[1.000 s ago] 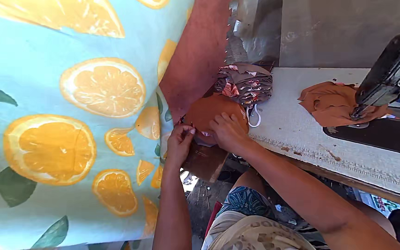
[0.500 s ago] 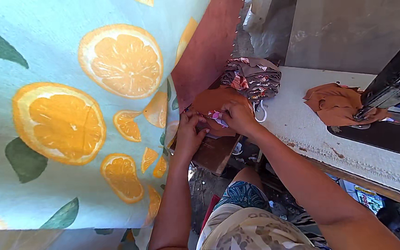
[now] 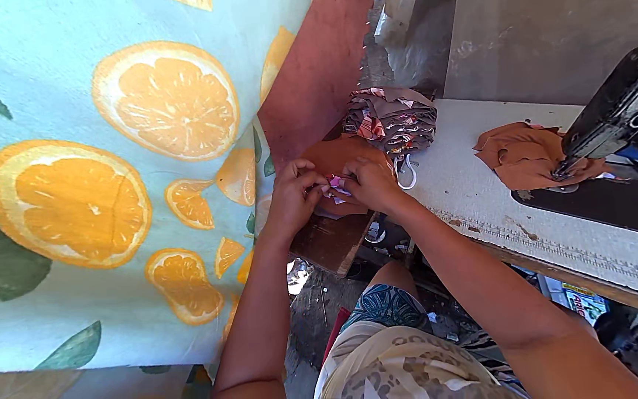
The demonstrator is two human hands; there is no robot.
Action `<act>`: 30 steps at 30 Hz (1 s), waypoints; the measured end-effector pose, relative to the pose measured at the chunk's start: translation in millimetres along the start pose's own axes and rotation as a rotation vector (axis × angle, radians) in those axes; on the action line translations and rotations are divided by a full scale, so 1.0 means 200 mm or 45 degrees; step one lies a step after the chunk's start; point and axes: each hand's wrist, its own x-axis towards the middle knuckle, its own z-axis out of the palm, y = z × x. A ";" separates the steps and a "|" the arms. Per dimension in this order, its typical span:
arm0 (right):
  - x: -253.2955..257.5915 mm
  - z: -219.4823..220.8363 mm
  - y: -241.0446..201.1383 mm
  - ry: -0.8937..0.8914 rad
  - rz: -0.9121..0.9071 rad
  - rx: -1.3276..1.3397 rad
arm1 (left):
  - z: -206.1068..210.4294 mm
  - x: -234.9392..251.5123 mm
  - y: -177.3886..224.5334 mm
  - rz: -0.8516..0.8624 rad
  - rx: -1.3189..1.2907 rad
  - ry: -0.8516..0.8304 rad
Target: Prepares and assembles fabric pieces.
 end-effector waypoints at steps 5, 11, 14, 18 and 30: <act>0.00 0.00 0.00 -0.007 0.003 0.001 | -0.06 0.07 0.01 0.015 0.057 -0.172; 0.00 0.00 0.01 -0.024 0.016 -0.001 | 0.04 -0.01 -0.06 0.106 0.152 -0.202; 0.00 0.00 0.00 -0.036 0.026 -0.006 | 0.08 -0.02 -0.07 0.150 0.187 -0.116; 0.00 0.00 0.01 -0.022 -0.006 0.014 | 0.06 -0.01 -0.06 0.135 0.139 -0.132; 0.00 0.00 0.01 -0.056 0.014 0.000 | 0.00 0.07 -0.02 0.088 0.087 -0.246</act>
